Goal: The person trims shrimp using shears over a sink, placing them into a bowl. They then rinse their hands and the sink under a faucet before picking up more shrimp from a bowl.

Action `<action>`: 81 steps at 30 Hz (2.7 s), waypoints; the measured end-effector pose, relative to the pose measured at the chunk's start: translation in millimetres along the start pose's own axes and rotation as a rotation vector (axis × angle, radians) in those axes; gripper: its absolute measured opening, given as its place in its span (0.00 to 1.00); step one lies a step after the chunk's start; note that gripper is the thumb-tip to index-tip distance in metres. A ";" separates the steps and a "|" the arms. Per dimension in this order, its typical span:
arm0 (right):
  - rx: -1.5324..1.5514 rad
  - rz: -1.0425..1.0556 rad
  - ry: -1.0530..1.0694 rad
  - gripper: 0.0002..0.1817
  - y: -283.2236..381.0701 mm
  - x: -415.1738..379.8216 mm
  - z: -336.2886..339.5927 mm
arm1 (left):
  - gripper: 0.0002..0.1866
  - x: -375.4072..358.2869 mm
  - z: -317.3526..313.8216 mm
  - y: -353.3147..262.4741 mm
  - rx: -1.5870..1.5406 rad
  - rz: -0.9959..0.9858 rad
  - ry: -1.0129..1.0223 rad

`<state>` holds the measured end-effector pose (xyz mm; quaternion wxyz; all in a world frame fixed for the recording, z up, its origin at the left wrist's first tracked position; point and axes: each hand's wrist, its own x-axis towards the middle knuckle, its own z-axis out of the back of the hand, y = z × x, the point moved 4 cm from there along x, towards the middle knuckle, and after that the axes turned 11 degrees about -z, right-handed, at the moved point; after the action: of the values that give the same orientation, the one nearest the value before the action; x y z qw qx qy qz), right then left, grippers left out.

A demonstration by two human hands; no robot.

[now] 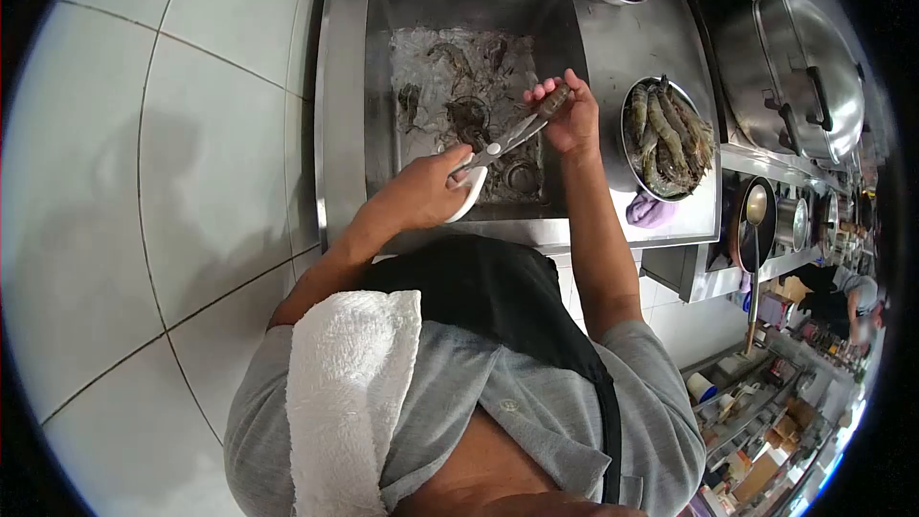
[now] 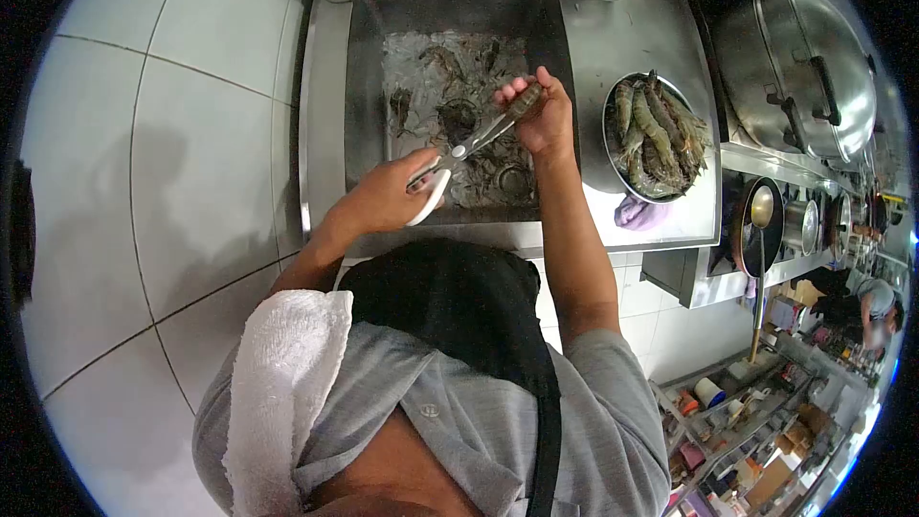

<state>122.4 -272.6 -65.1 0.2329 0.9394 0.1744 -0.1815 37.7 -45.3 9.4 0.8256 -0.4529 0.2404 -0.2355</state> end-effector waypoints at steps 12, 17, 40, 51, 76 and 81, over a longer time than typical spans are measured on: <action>-0.129 0.173 -0.073 0.16 -8.1 -14.7 -14.6 | 0.20 -4.3 -17.0 6.0 0.026 -0.074 -0.100; -0.486 0.398 -0.175 0.16 -7.8 -28.7 -30.3 | 0.18 -7.7 -12.6 0.5 0.123 -0.042 -0.056; -0.334 0.261 -0.312 0.15 -20.1 -17.2 -43.5 | 0.25 8.4 -35.2 26.4 -1.201 -0.076 0.076; -0.519 0.477 -0.191 0.22 -18.2 -26.2 -77.7 | 0.21 7.9 -21.3 12.7 -1.256 -0.075 0.064; -0.924 0.705 -0.377 0.37 -12.5 -34.8 -88.9 | 0.21 11.7 -23.3 -5.9 -1.344 -0.070 0.039; -1.005 0.743 -0.393 0.37 -13.0 -35.7 -88.6 | 0.21 9.7 -26.8 -1.9 -1.368 -0.093 0.041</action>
<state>108.9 -226.1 18.3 0.7182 0.6632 -0.1440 -0.1539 28.5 -69.2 -3.5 0.3381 -0.8779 0.3310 -0.0742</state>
